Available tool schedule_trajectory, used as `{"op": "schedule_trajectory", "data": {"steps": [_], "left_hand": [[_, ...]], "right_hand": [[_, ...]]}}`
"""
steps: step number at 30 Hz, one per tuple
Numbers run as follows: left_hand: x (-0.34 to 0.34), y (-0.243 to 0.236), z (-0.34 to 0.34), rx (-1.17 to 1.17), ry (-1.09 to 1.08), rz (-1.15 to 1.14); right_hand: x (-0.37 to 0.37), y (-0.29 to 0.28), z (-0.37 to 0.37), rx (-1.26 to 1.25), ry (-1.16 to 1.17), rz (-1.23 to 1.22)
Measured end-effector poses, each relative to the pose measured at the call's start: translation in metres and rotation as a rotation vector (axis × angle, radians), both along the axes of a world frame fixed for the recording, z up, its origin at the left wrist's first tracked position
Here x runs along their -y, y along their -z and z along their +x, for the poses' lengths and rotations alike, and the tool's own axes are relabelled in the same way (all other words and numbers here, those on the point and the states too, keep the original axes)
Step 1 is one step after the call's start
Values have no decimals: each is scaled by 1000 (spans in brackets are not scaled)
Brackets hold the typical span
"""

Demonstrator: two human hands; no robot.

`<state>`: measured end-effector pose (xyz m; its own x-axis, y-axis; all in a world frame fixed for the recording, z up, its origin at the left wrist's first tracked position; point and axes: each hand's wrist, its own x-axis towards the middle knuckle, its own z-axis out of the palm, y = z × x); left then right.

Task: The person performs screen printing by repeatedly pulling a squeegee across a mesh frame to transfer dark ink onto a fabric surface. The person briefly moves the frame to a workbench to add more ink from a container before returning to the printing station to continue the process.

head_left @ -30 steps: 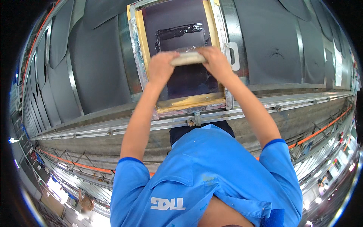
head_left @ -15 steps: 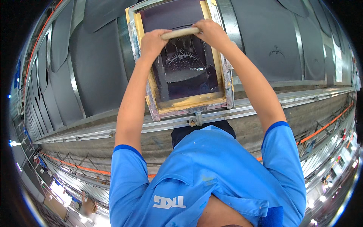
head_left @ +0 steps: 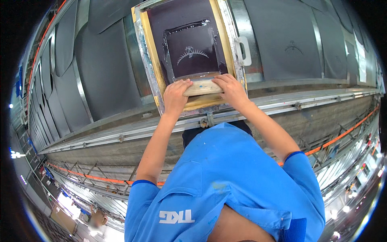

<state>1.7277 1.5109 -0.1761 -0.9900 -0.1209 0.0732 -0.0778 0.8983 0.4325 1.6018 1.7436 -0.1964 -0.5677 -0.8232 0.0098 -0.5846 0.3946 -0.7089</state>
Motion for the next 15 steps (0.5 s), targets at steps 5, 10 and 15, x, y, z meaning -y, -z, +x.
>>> {"op": "schedule_trajectory", "data": {"steps": [5,10,15], "left_hand": [[-5,-13,1,46,-41,89],[-13,-17,-3,54,-32,53],[-25,-5,9,-29,-31,36]], "right_hand": [[-22,-7,-92,659,339,-124],[-11,58,-165,239,594,-157],[10,63,-153,368,748,-279]]}}
